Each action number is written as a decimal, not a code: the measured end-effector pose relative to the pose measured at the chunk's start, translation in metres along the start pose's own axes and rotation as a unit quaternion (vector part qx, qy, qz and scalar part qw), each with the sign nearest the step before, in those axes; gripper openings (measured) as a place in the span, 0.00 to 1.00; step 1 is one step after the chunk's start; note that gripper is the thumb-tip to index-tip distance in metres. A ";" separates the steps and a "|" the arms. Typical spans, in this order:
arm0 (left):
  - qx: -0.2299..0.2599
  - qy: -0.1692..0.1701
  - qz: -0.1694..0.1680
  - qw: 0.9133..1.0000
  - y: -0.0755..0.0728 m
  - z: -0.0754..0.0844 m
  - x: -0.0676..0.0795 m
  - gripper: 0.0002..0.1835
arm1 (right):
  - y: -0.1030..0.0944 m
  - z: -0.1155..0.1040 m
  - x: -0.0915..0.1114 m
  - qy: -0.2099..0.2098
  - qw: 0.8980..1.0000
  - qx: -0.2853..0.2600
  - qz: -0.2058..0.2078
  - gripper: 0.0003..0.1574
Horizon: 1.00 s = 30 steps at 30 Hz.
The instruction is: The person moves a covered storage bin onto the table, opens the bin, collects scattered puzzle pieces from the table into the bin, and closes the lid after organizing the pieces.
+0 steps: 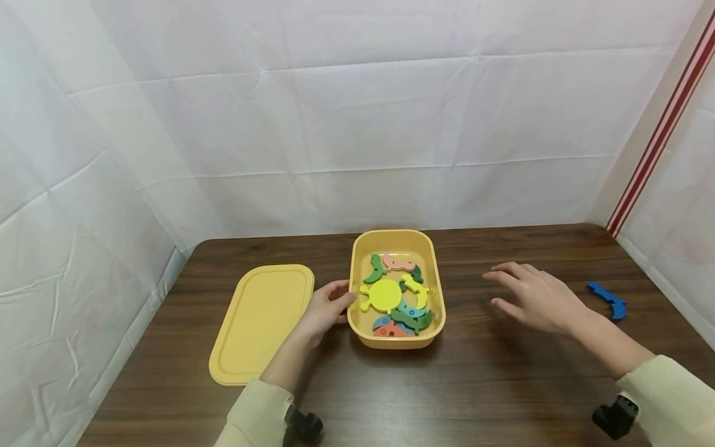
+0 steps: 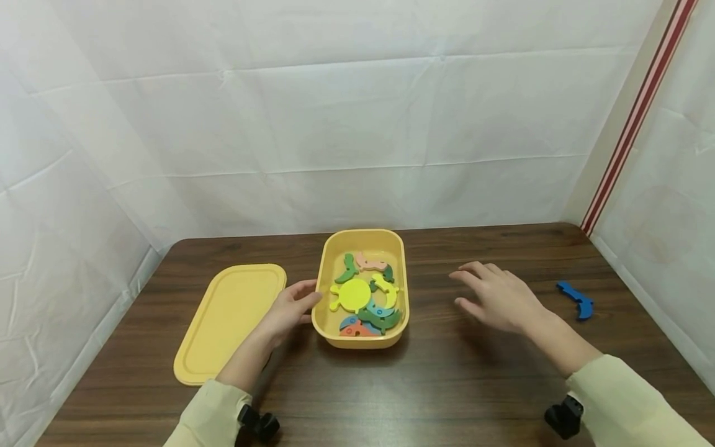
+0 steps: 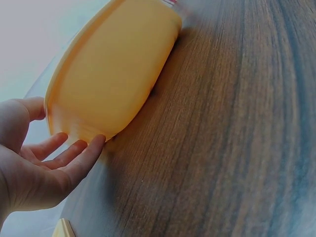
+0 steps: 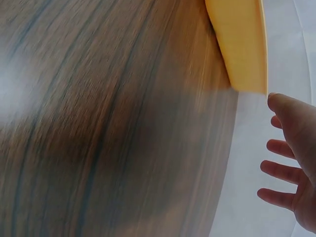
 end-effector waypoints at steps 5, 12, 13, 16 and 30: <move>0.003 0.002 -0.002 1.000 0.000 0.000 0.000 0.22 | -0.002 0.020 0.013 0.021 1.000 0.001 0.013 0.33; 0.009 0.010 -0.008 1.000 0.001 0.002 0.001 0.22 | -0.005 0.055 0.029 0.077 0.997 -0.004 0.004 0.32; 0.009 0.011 -0.009 1.000 0.001 0.002 0.001 0.23 | -0.005 0.060 0.031 0.086 0.996 -0.006 -0.004 0.32; 0.012 0.010 -0.013 1.000 0.002 0.003 0.002 0.23 | 0.000 0.073 0.038 0.113 0.993 -0.011 -0.032 0.32; 0.000 0.005 -0.022 1.000 0.005 0.024 0.032 0.24 | 0.014 0.122 0.071 0.214 0.972 -0.037 -0.089 0.39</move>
Point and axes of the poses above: each hand's wrist, its own x-axis away from the middle knuckle, its own y-axis out of the palm, z = x × y, the point moved 8 cm from there along -x, towards the middle knuckle, and after that the axes turned 10 degrees about -y, right-handed, at the moved point
